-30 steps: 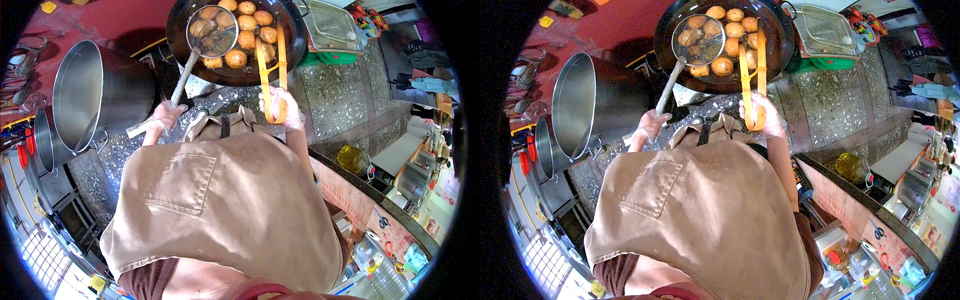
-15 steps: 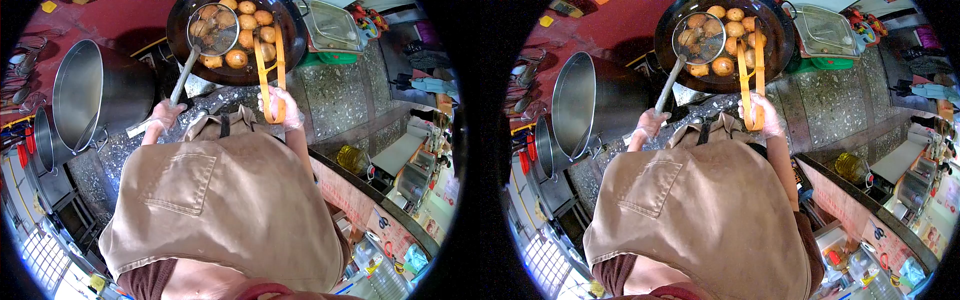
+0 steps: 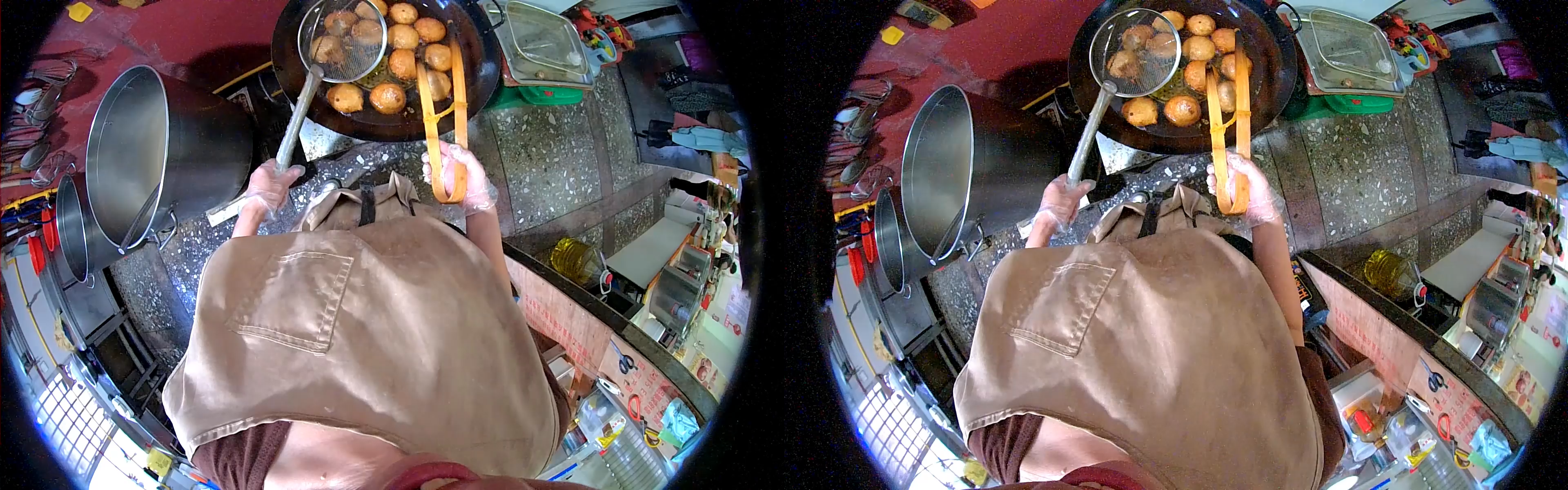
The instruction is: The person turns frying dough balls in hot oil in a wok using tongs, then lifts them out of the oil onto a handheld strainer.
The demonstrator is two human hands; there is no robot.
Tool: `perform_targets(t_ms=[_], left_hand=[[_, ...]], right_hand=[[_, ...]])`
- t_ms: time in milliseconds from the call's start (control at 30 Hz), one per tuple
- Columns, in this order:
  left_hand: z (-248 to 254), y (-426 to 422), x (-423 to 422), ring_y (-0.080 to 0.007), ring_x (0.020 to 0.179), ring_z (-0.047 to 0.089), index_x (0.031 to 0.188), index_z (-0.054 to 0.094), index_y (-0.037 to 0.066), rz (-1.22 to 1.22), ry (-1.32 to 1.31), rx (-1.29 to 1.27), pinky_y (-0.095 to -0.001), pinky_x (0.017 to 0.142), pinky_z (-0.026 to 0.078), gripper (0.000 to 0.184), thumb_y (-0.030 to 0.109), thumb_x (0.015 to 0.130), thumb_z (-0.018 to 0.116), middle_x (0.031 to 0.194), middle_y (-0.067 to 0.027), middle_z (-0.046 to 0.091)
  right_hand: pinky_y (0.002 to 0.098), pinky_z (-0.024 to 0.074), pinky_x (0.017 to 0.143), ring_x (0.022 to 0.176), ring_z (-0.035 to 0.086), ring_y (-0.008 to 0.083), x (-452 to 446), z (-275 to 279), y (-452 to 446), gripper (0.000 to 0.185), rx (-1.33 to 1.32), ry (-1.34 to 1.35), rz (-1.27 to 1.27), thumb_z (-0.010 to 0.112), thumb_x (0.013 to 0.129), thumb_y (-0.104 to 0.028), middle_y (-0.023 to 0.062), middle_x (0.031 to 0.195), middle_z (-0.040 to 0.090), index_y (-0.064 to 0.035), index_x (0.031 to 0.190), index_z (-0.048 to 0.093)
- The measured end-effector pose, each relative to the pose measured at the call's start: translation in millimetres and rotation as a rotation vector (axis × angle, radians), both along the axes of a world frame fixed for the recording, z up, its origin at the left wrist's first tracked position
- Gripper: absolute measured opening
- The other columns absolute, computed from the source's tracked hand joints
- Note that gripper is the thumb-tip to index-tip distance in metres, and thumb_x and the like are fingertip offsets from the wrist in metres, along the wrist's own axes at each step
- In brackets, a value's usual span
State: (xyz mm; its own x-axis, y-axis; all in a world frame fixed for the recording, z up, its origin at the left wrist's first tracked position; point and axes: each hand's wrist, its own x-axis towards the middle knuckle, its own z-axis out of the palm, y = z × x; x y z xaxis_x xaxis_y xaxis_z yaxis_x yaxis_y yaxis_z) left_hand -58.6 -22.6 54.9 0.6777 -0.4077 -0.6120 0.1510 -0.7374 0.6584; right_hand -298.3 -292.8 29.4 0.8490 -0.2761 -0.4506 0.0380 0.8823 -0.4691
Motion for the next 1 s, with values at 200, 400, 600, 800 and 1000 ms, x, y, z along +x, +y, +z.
perform_targets(t_ms=[200,400,600,800,1000], left_hand=[[-9,2,1,-0.0109,0.037,0.044,0.082,0.053,0.004,0.089,-0.030,-0.103,-0.0286,0.035,0.034,0.030,0.027,0.079,0.073,0.051,-0.0003,0.047],[-24,8,28,-0.0181,0.050,0.057,0.087,0.058,-0.001,0.066,-0.318,0.095,-0.0336,0.049,0.046,0.036,0.033,0.079,0.069,0.061,-0.0099,0.058],[-25,7,58,-0.0350,0.072,0.064,0.091,0.058,-0.002,0.065,-0.463,0.163,-0.0415,0.067,0.049,0.040,0.036,0.081,0.065,0.076,-0.0207,0.064],[-36,-3,79,-0.0408,0.085,0.062,0.094,0.058,0.001,0.059,-0.497,0.190,-0.0443,0.074,0.048,0.038,0.037,0.082,0.063,0.085,-0.0251,0.064],[-43,-7,90,-0.0418,0.085,0.061,0.095,0.059,0.002,0.055,-0.534,0.172,-0.0447,0.074,0.048,0.038,0.037,0.082,0.063,0.086,-0.0252,0.064]], right_hand=[[0.0355,0.0530,0.072,0.080,0.062,0.0252,-2,4,2,0.039,-0.033,-0.015,0.001,0.058,0.086,-0.027,0.0156,0.094,0.062,-0.0013,0.114,0.050],[0.0344,0.0520,0.074,0.084,0.061,0.0228,-5,3,-2,0.050,-0.290,0.143,0.020,0.055,0.086,-0.029,0.0139,0.102,0.062,0.0009,0.125,0.047],[0.0212,0.0452,0.056,0.065,0.056,0.0081,14,27,4,0.025,-0.427,0.283,-0.013,0.066,0.082,-0.017,0.0012,0.079,0.060,-0.0036,0.101,0.057],[0.0204,0.0428,0.053,0.063,0.055,0.0069,44,46,15,0.028,-0.398,0.335,-0.006,0.070,0.080,-0.022,-0.0001,0.076,0.057,-0.0056,0.100,0.058],[0.0352,0.0463,0.084,0.096,0.062,0.0302,89,64,16,0.065,-1.301,0.848,0.568,0.078,0.065,-0.034,0.0173,0.098,0.065,0.0042,0.111,0.052]])
